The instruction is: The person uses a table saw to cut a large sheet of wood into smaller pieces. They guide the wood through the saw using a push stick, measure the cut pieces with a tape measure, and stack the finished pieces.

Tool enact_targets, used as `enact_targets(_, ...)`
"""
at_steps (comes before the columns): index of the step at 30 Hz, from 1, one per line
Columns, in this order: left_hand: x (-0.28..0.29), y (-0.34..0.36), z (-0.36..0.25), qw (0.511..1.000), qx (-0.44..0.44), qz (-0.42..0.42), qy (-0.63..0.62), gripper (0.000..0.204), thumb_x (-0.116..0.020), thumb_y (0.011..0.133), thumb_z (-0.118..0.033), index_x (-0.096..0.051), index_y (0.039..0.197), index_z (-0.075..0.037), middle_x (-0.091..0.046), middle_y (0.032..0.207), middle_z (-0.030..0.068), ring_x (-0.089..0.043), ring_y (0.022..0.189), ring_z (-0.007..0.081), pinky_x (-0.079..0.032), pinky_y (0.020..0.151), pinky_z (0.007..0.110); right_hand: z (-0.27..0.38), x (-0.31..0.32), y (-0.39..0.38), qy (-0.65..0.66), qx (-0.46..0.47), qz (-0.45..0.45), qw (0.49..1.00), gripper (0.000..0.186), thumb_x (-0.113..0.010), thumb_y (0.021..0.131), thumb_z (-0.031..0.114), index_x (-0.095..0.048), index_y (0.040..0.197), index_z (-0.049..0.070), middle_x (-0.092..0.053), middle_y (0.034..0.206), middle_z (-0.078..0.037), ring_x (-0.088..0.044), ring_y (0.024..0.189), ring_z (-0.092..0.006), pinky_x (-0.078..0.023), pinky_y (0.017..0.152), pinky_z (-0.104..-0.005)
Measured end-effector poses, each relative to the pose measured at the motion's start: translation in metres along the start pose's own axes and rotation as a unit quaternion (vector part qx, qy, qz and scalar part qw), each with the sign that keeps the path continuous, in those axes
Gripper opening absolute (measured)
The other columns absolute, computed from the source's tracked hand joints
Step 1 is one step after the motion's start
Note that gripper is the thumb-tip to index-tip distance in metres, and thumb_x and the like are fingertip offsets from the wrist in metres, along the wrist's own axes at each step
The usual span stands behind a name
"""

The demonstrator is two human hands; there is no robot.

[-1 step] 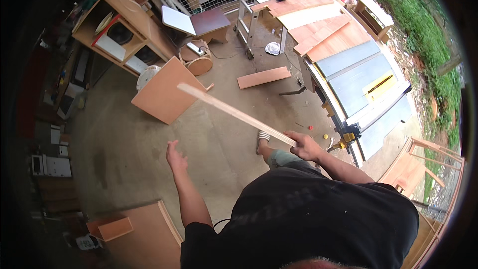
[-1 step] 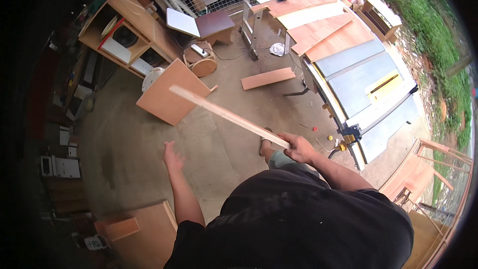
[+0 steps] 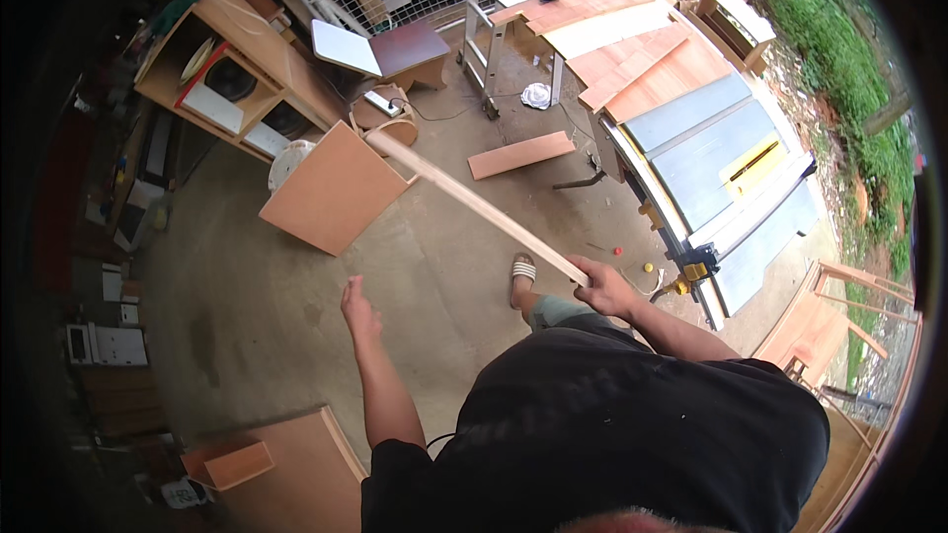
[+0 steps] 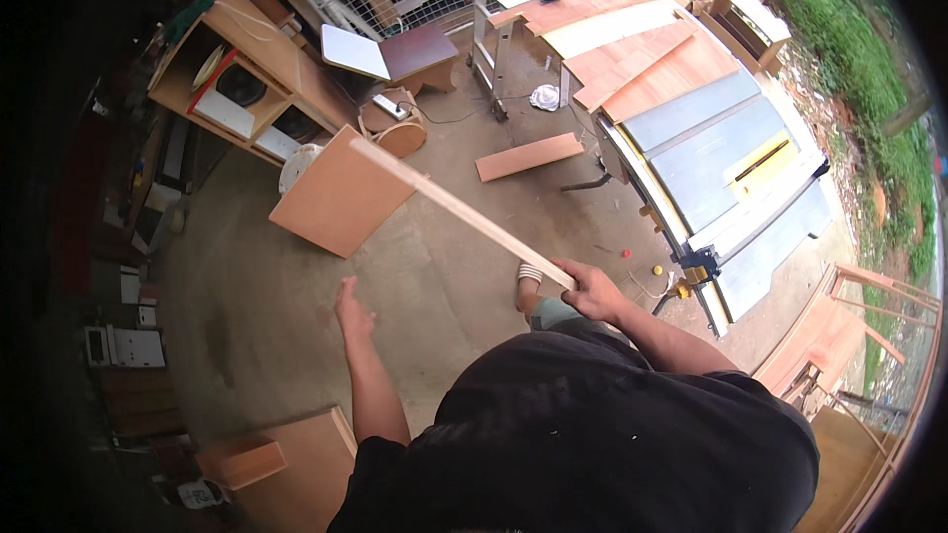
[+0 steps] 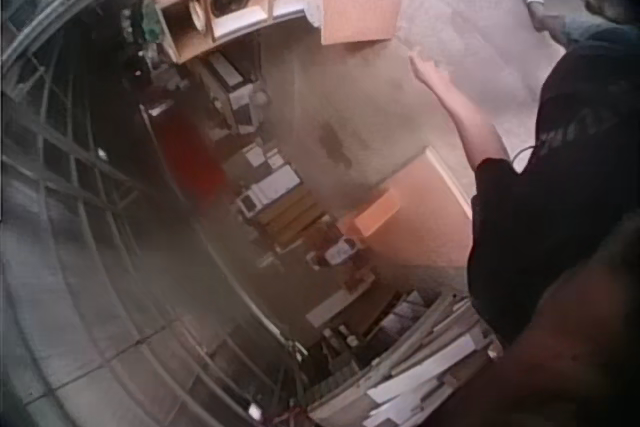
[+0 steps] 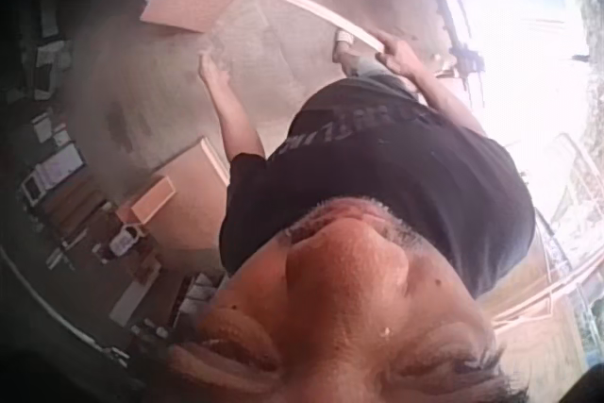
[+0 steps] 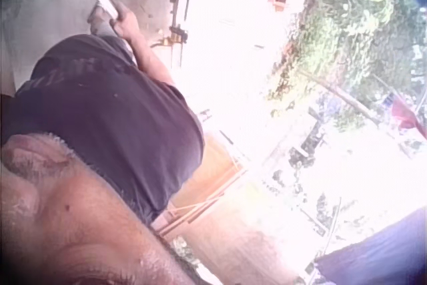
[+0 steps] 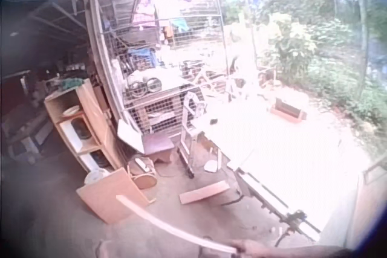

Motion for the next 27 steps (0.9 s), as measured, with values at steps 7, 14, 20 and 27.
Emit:
enact_targets(7, -0.190, 0.067, -0.018, 0.939, -0.050, 0.241, 0.242, 0.054, -0.059, 0.099, -0.036, -0.052, 0.140, -0.001, -0.059, 0.135, 0.0179, -0.059, 0.121, 0.0290, -0.047, 0.100, 0.041, -0.034, 0.070, 0.113, 0.273, -0.096, -0.368, 0.884, 0.057, -0.064, 0.081, 0.013, -0.048, 0.134, 0.000, -0.063, 0.112, -0.014, -0.061, 0.102, -0.0209, -0.049, 0.091, -0.0330)
enact_targets(14, -0.371, 0.076, -0.074, 0.765, -0.289, 0.368, 0.443, 0.057, -0.069, 0.089, -0.033, -0.056, 0.136, -0.002, -0.067, 0.118, 0.0216, -0.065, 0.110, 0.0345, -0.050, 0.094, 0.043, -0.094, 0.195, 0.146, 0.102, -0.243, -0.604, 0.752, 0.066, -0.070, 0.082, 0.026, -0.041, 0.132, -0.004, -0.059, 0.117, -0.031, -0.063, 0.109, -0.0361, -0.050, 0.093, -0.0437)
enact_targets(20, -0.543, 0.017, -0.098, 0.604, -0.355, 0.569, 0.430, 0.059, -0.070, 0.088, -0.033, -0.054, 0.138, -0.006, -0.062, 0.122, 0.0190, -0.063, 0.106, 0.0327, -0.050, 0.093, 0.042, -0.109, 0.253, 0.190, -0.009, -0.412, -0.586, 0.698, 0.059, -0.071, 0.083, 0.030, -0.043, 0.122, -0.004, -0.053, 0.122, -0.035, -0.058, 0.109, -0.0501, -0.048, 0.096, -0.0504)
enact_targets(27, -0.677, 0.042, -0.185, 0.565, -0.489, 0.592, 0.304, 0.047, -0.074, 0.086, -0.025, -0.062, 0.126, -0.003, -0.063, 0.117, 0.0192, -0.064, 0.102, 0.0315, -0.051, 0.090, 0.039, -0.091, 0.269, 0.251, -0.024, -0.502, -0.520, 0.691, 0.064, -0.065, 0.088, 0.048, -0.051, 0.138, 0.013, -0.047, 0.138, -0.025, -0.043, 0.132, -0.0441, -0.037, 0.105, -0.0561)
Point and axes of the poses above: each hand's wrist, its own y-axis towards the middle knuckle, its own x-axis out of the back of the hand, z = x × y, the point moved 8 cm from there along y, towards the middle knuckle
